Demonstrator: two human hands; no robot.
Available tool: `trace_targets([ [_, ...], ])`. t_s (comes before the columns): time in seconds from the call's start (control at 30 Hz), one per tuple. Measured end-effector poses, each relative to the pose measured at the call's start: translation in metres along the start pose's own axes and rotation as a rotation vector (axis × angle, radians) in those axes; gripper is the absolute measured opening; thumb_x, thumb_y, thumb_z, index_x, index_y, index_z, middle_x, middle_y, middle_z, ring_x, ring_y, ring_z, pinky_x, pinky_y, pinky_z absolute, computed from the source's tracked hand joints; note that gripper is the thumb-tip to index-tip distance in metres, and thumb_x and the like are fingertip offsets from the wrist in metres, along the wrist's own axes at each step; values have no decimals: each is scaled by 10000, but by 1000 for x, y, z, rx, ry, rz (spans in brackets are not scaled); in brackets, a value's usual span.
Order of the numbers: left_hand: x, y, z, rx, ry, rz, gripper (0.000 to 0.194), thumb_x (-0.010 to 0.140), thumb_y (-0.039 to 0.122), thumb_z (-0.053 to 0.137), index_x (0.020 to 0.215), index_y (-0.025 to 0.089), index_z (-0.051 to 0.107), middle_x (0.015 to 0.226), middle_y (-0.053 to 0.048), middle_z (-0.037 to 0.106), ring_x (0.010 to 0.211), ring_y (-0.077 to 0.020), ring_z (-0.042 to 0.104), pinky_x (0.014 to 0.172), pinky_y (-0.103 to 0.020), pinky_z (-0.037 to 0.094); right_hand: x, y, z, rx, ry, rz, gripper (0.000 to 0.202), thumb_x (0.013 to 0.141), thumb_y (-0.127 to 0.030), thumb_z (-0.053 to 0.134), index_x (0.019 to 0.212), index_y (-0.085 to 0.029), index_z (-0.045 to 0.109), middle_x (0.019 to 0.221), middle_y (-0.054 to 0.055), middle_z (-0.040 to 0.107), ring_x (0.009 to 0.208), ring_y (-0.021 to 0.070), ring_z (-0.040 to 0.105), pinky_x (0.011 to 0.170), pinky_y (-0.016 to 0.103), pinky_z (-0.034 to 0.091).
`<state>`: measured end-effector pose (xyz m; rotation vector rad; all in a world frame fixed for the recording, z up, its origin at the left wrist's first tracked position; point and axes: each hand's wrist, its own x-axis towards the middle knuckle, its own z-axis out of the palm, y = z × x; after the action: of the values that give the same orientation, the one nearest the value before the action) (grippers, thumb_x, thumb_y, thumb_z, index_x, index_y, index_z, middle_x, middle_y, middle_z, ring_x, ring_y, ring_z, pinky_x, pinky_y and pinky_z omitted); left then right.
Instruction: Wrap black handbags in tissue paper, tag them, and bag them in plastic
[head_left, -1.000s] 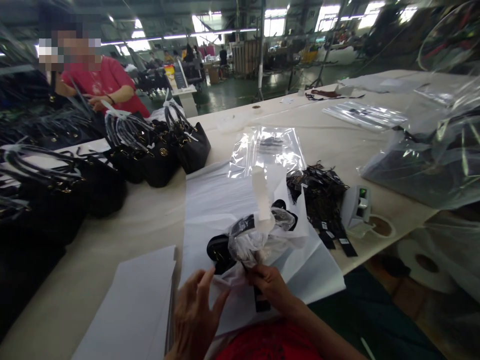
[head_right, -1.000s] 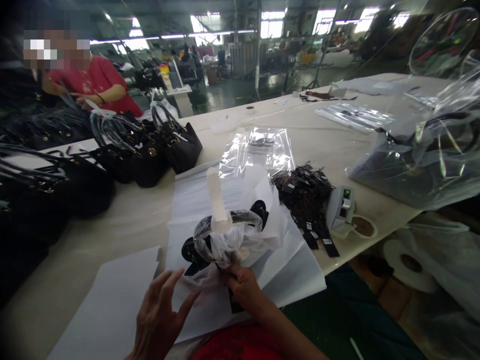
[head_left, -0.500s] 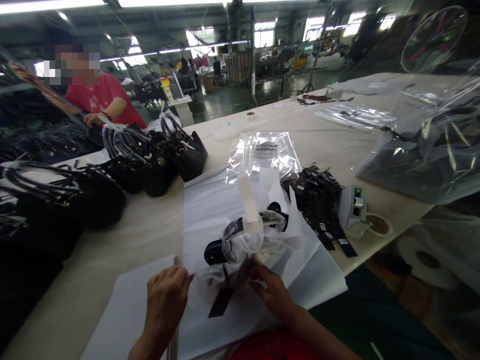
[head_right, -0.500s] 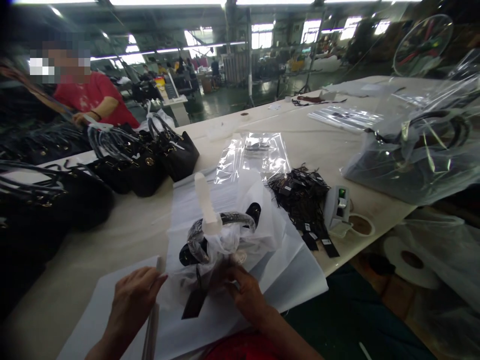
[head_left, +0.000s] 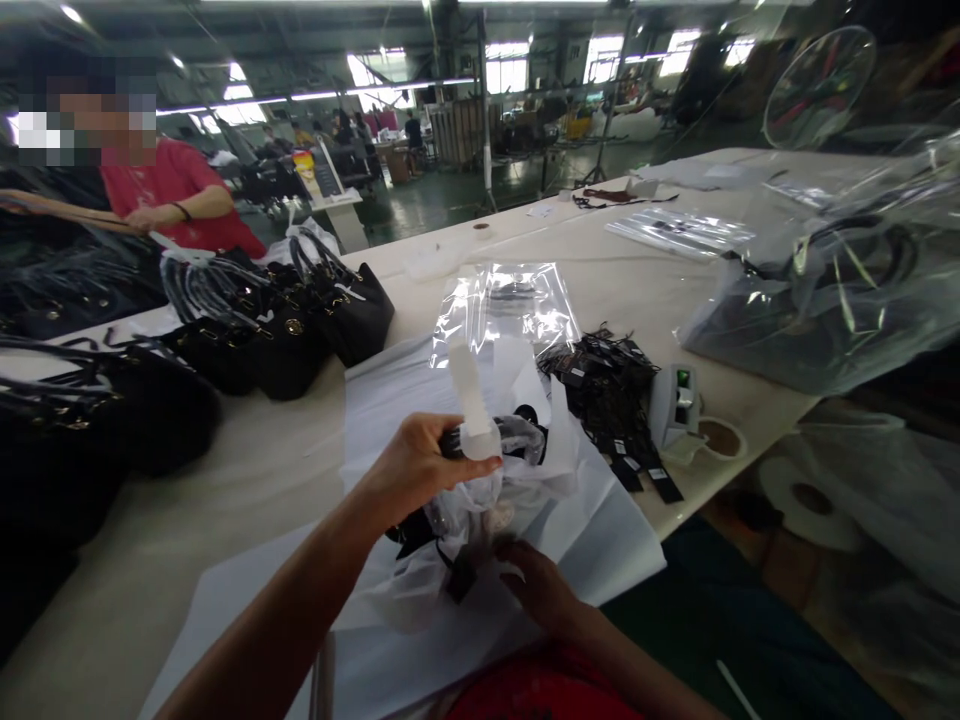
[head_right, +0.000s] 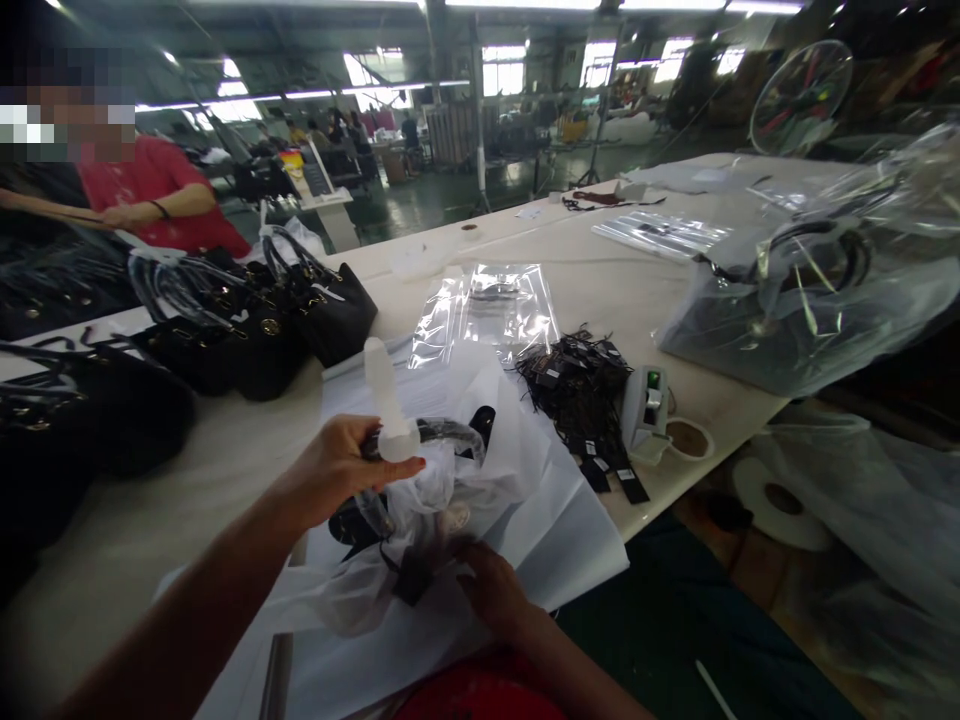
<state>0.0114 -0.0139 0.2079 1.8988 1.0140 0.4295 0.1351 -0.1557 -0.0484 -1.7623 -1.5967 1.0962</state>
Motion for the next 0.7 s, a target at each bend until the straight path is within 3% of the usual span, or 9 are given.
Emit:
trace_targets([
  [0.1,8,-1,-8,-175,69,-9,255,563,342,746,633,131,619,486,68,470,405,-50,372,386,-167,295,7,12,-4,-171,-38,61,353,755,-122,509,1079,-185,635,1199,121,595,1105,264,559,945,401,426],
  [0.2,12,-2,-18,-206,182,54,236,522,291,773,611,132,624,498,66,466,428,-47,375,415,-170,308,12,25,-10,-236,-58,130,363,755,-131,520,1102,-157,627,1210,160,581,1083,308,573,913,444,443],
  [0.37,20,-4,-24,-226,292,98,223,479,259,789,601,147,639,541,49,515,495,-79,444,484,-198,391,23,35,-17,-120,1,117,417,804,-176,498,1216,-151,561,1172,142,614,1065,252,598,927,359,455],
  [0.53,30,-6,-25,-162,327,72,223,480,255,795,592,160,627,532,54,508,503,-85,460,509,-214,411,40,32,-26,-38,22,70,387,757,-144,552,1137,-148,627,1157,148,630,1038,275,615,910,385,469],
  [0.7,40,13,-46,-80,395,107,313,478,342,793,635,129,626,548,43,495,508,-84,460,540,-245,416,66,14,-35,48,-65,-94,217,747,-196,634,944,-211,724,980,49,715,924,234,663,860,316,493],
])
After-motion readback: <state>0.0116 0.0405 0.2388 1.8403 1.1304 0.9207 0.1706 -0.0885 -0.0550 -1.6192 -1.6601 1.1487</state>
